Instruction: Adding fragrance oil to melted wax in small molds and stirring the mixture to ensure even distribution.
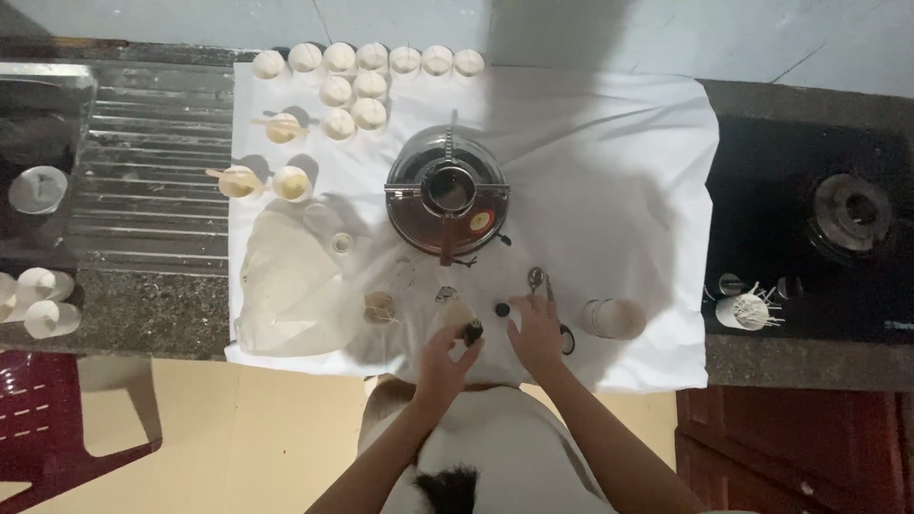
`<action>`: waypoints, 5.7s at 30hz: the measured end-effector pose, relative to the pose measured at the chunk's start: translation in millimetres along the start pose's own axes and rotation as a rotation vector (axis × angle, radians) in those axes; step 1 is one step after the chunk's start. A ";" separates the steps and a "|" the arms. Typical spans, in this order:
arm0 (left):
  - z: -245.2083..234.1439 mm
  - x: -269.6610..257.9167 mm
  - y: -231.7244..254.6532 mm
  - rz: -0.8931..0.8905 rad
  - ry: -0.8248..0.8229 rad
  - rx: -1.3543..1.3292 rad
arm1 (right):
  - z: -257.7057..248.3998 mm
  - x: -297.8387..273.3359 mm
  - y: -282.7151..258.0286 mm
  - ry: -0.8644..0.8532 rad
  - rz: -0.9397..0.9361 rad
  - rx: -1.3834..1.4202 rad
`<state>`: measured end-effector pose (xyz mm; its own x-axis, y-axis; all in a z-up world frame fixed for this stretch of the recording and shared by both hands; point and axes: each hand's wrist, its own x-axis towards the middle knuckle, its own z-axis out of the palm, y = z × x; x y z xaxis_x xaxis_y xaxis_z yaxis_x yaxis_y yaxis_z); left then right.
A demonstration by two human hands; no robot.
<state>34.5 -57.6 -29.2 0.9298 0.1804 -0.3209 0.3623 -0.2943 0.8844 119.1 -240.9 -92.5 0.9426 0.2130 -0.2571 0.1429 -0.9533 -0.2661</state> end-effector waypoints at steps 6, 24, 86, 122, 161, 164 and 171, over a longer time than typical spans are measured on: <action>-14.5 -5.5 18.4 0.056 0.033 0.082 | 17.4 22.6 3.3 -0.147 -0.052 -0.165; -22.7 2.9 20.2 0.327 -0.081 0.871 | -76.0 -17.0 -26.1 -0.318 -0.110 0.889; -53.8 -31.4 -40.9 -0.070 -0.095 0.031 | -10.2 61.6 -3.7 -0.478 0.207 0.033; -116.9 36.8 -86.4 -0.361 0.097 0.264 | 49.0 70.3 -224.4 -0.321 -0.289 0.050; -119.4 17.7 -70.9 -0.336 0.106 0.169 | -12.4 31.9 -199.9 -0.355 0.414 0.753; -118.7 9.4 -66.8 -0.344 0.133 0.021 | -16.6 28.7 -192.0 -0.378 0.500 0.958; -129.8 -25.5 35.5 -0.309 0.214 -0.664 | -109.9 -18.7 -192.0 -0.543 0.467 1.468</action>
<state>15.2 49.2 54.3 0.7348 0.3610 -0.5743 0.4259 0.4134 0.8048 107.2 -85.3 65.5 0.5632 0.3293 -0.7579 -0.8004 -0.0105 -0.5994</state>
